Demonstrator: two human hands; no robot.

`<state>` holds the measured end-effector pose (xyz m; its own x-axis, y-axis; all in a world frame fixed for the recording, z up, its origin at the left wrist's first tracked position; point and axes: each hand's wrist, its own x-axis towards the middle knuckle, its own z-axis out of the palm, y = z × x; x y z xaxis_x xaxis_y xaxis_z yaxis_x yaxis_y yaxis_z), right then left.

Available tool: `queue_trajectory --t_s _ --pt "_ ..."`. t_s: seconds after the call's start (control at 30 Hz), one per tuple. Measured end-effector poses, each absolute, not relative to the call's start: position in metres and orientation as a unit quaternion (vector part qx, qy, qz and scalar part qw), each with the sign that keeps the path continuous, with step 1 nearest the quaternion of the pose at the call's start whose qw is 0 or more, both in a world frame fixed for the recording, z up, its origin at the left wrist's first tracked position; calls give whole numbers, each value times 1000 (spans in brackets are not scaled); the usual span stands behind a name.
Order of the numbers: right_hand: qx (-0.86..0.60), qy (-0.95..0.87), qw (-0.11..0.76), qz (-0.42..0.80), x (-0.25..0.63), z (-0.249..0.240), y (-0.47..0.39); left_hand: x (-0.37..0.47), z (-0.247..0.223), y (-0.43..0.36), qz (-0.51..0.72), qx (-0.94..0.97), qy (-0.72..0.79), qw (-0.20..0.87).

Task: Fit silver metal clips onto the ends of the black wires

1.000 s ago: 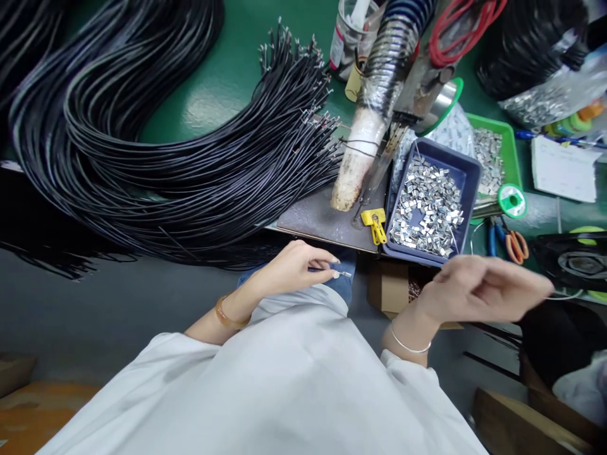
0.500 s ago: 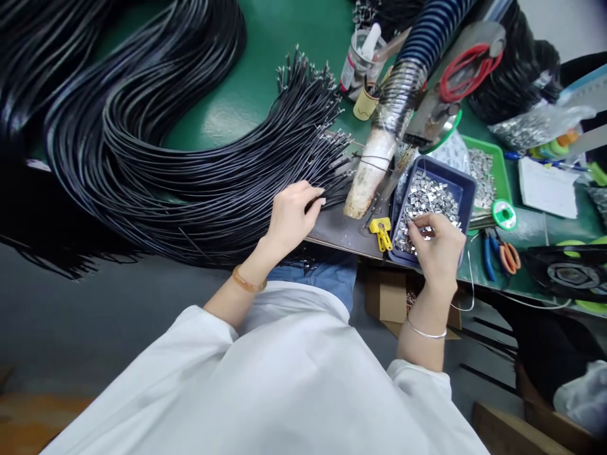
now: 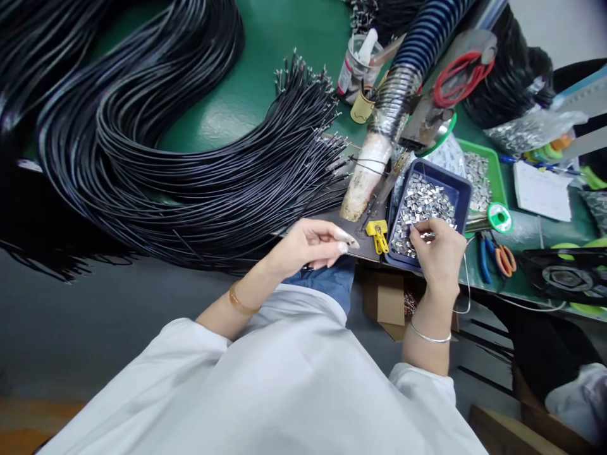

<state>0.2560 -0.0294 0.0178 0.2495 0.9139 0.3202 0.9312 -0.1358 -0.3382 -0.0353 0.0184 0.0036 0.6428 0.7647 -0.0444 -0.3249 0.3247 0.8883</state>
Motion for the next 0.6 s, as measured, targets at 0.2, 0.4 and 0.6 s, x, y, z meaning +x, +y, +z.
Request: queue_trajectory --t_s 0.2,0.4,0.6 --pt "-701 -525 479 59 200 21 -44 -7 0 3 375 415 284 779" --pt "-618 -552 546 124 141 12 -61 -2 0 3 401 422 336 740" --pt "-592 -543 549 231 140 1 -56 1 -5 -1 440 453 328 703"
